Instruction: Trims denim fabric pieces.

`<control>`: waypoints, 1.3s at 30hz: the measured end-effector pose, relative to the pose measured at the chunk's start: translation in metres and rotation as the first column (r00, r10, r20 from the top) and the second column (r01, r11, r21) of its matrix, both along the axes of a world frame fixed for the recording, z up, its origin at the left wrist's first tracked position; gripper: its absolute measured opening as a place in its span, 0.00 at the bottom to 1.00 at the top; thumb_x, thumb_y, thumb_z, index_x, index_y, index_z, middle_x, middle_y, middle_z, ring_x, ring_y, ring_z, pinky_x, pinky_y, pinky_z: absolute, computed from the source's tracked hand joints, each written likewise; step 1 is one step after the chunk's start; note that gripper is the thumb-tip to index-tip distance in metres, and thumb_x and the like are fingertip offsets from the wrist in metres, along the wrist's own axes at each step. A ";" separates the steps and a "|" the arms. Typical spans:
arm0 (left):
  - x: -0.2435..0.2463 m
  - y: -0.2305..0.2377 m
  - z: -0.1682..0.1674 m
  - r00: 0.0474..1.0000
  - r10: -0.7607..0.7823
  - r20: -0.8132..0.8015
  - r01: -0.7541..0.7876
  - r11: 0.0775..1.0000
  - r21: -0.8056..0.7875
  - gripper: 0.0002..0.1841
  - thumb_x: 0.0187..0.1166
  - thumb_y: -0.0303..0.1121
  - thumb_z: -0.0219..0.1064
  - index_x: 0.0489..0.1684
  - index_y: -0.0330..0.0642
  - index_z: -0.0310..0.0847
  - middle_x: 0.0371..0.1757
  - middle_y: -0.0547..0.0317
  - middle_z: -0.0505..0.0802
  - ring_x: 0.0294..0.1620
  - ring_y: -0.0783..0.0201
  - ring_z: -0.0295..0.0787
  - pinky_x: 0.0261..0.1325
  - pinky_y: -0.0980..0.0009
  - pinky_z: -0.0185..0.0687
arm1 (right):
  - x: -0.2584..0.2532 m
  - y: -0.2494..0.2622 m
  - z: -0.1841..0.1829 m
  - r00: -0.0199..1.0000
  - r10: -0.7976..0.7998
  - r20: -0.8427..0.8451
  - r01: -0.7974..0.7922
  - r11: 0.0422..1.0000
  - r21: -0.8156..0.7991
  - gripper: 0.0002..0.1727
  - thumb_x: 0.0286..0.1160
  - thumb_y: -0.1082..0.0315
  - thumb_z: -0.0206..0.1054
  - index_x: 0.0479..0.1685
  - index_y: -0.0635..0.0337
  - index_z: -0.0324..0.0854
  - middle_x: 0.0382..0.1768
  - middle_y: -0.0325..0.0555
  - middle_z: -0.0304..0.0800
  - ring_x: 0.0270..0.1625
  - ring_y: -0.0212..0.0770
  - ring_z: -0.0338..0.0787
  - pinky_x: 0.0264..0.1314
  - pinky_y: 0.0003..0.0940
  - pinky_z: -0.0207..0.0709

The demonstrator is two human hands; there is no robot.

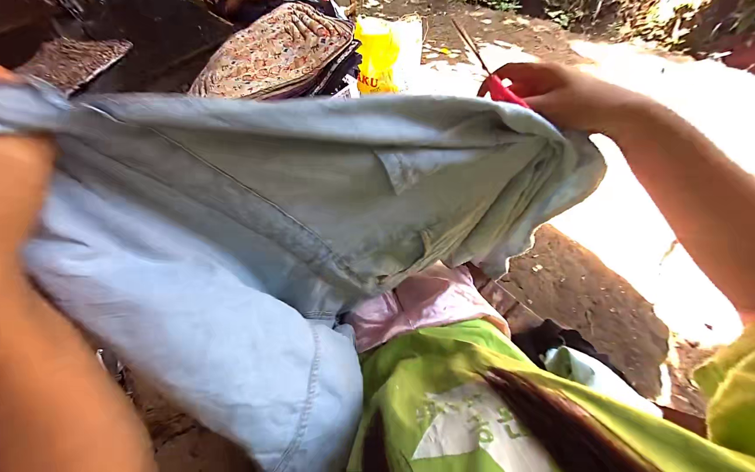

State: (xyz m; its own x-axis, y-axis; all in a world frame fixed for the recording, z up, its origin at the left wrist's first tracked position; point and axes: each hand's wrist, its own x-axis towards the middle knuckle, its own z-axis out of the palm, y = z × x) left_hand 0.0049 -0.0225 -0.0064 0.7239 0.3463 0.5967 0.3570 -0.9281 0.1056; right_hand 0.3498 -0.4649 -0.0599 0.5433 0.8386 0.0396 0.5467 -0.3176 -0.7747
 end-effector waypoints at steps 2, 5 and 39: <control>0.016 -0.043 -0.019 0.972 -0.222 0.077 0.223 0.975 0.001 0.17 0.77 0.42 0.66 0.48 0.35 0.83 0.43 0.49 0.90 0.44 0.69 0.85 0.50 0.68 0.80 | 0.018 -0.009 -0.028 0.996 -0.048 -0.072 0.044 0.998 -0.055 0.16 0.81 0.76 0.57 0.65 0.64 0.73 0.40 0.41 0.87 0.36 0.22 0.82 0.42 0.24 0.80; 0.033 -0.106 -0.050 0.953 -0.302 0.030 0.298 0.916 -0.268 0.13 0.70 0.34 0.67 0.37 0.28 0.81 0.34 0.52 0.87 0.34 0.80 0.76 0.42 0.78 0.71 | 0.034 -0.038 -0.071 0.976 -0.125 -0.180 0.106 0.988 -0.109 0.17 0.78 0.76 0.55 0.64 0.61 0.74 0.37 0.35 0.88 0.33 0.17 0.83 0.39 0.19 0.79; 0.072 -0.309 -0.352 0.937 0.332 -0.105 0.179 -0.717 -0.674 0.22 0.92 0.29 0.44 0.83 0.30 0.60 0.79 0.39 0.76 0.73 0.54 0.77 0.76 0.58 0.73 | -0.115 0.010 -0.307 0.976 -0.070 0.204 0.084 0.994 -0.064 0.40 0.45 0.78 0.80 0.71 0.58 0.80 0.65 0.64 0.83 0.64 0.67 0.84 0.63 0.70 0.73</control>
State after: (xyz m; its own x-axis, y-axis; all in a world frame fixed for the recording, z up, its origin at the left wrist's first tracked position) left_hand 0.0765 -0.3318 -0.3583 0.5619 0.3578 -0.7459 0.1371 0.8489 0.5105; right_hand 0.2347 -0.4547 -0.3673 0.5934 0.7992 0.0956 0.6607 -0.4159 -0.6249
